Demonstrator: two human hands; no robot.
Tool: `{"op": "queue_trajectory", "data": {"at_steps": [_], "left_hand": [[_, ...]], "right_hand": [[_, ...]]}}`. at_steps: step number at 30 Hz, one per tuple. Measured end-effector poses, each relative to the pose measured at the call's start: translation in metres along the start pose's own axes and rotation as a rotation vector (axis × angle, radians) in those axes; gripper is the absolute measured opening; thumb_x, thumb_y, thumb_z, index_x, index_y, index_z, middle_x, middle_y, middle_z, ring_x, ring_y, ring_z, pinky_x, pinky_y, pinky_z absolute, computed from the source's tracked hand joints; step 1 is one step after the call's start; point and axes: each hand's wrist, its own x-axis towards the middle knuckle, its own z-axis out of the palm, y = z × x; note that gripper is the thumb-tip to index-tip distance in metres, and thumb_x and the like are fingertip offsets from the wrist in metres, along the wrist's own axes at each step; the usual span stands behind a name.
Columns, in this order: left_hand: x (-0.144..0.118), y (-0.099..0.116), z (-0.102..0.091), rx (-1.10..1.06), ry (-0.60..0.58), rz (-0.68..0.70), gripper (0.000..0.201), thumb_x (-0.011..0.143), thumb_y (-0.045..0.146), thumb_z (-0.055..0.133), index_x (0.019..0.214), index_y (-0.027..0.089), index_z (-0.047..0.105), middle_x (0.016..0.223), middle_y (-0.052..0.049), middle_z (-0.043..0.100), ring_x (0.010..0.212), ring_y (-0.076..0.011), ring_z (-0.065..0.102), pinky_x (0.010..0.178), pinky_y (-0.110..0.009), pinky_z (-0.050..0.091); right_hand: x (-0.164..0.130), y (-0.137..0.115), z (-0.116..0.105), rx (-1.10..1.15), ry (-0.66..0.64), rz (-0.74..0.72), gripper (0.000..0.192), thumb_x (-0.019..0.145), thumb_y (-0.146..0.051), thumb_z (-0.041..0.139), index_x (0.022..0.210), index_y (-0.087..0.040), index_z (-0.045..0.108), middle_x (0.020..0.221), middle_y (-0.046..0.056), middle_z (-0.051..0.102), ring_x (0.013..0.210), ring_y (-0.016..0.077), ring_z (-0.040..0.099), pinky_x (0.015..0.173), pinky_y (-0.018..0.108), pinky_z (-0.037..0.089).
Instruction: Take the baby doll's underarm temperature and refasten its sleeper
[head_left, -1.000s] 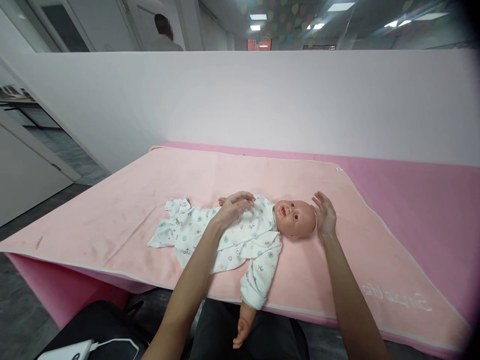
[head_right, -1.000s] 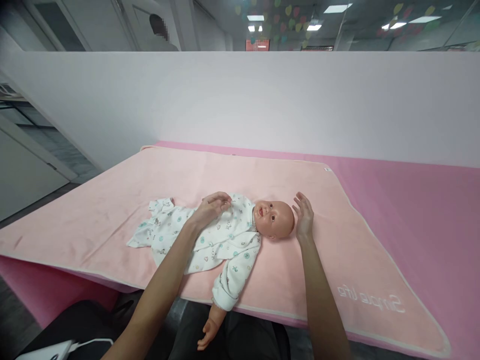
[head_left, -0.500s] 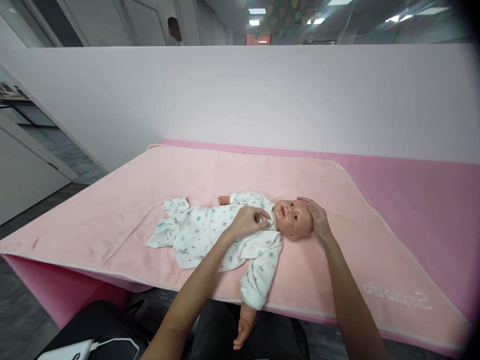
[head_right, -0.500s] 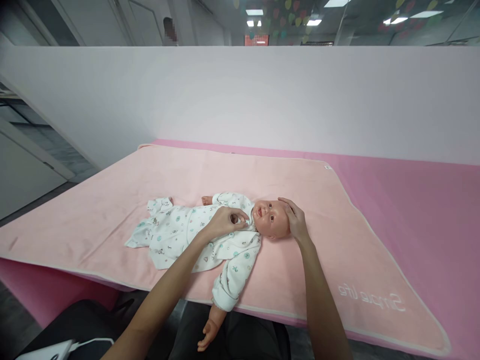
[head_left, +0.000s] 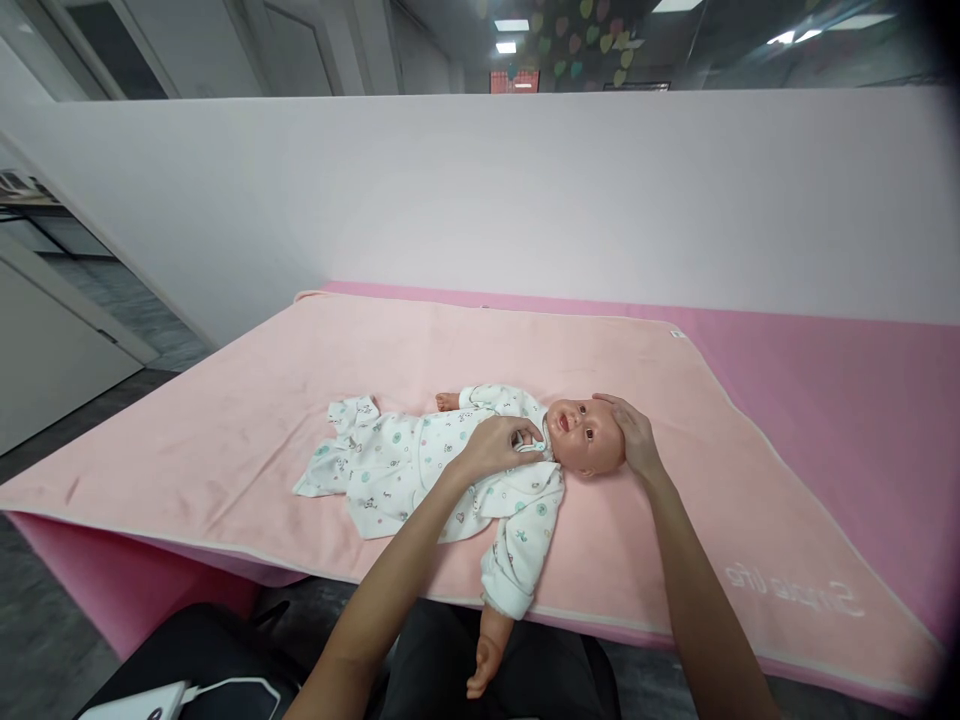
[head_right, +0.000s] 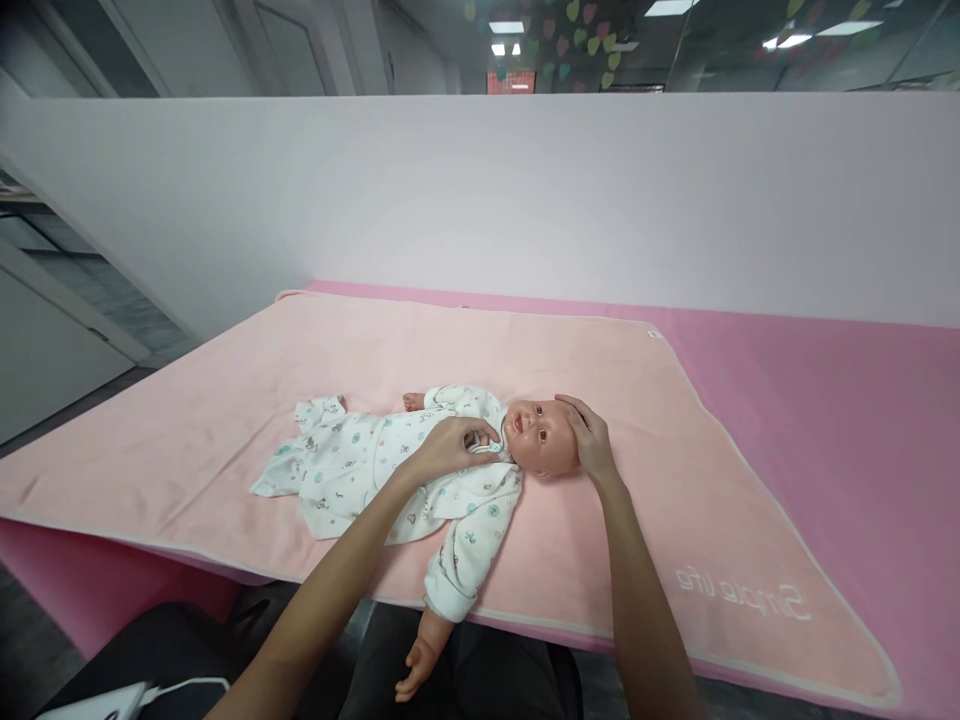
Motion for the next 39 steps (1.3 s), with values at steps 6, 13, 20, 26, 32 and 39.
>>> {"op": "queue_trajectory", "data": {"at_steps": [6,13,20,26,32,39], "left_hand": [[0.001,-0.003,0.000,-0.031,0.015,-0.018,0.022,0.073,0.038,0.062,0.086,0.022,0.069,0.075,0.001,0.066,0.066,-0.0125,0.056,0.060,-0.022,0.037],[0.000,-0.006,0.003,-0.123,0.078,-0.033,0.030,0.080,0.033,0.052,0.104,0.021,0.065,0.067,0.002,0.065,0.059,-0.0107,0.054,0.064,-0.022,0.039],[-0.001,-0.006,0.004,-0.098,0.096,-0.008,0.027,0.083,0.035,0.047,0.091,0.018,0.068,0.067,0.001,0.062,0.058,-0.0096,0.049,0.060,-0.022,0.035],[0.001,-0.007,0.005,-0.037,0.120,0.002,0.027,0.075,0.040,0.060,0.091,0.020,0.067,0.068,0.002,0.057,0.059,-0.0100,0.048,0.059,-0.022,0.035],[0.000,-0.005,0.004,-0.041,0.150,0.017,0.025,0.077,0.040,0.057,0.087,0.020,0.069,0.085,-0.002,0.059,0.063,-0.0099,0.047,0.062,-0.023,0.036],[0.004,-0.015,-0.002,-0.653,0.148,-0.136,0.027,0.077,0.041,0.058,0.082,0.014,0.064,0.069,0.001,0.059,0.062,-0.0099,0.050,0.059,-0.021,0.035]], "right_hand": [[0.000,-0.005,0.001,0.054,-0.005,0.033,0.041,0.078,-0.054,0.052,0.101,-0.022,0.066,0.112,0.006,0.064,0.106,0.0254,0.056,0.094,0.039,0.042],[0.002,-0.004,0.001,0.100,0.068,0.090,0.042,0.075,-0.053,0.055,0.099,-0.021,0.066,0.113,0.007,0.064,0.109,0.0249,0.055,0.097,0.039,0.040],[0.008,0.007,-0.005,0.170,0.475,0.117,0.047,0.076,-0.053,0.051,0.104,-0.017,0.061,0.109,0.009,0.062,0.099,0.0208,0.060,0.088,0.039,0.044],[0.004,0.002,-0.006,0.011,0.773,-0.025,0.048,0.082,-0.047,0.044,0.118,-0.017,0.050,0.122,0.012,0.053,0.109,0.0215,0.054,0.091,0.040,0.043],[-0.008,-0.016,0.006,-0.227,0.682,-0.312,0.051,0.085,-0.044,0.042,0.131,-0.021,0.039,0.137,0.011,0.041,0.125,0.0236,0.041,0.101,0.046,0.034],[-0.003,-0.008,0.003,-0.128,0.021,-0.055,0.045,0.081,-0.052,0.047,0.107,-0.019,0.063,0.114,0.009,0.063,0.106,0.0245,0.056,0.094,0.041,0.042]]}}
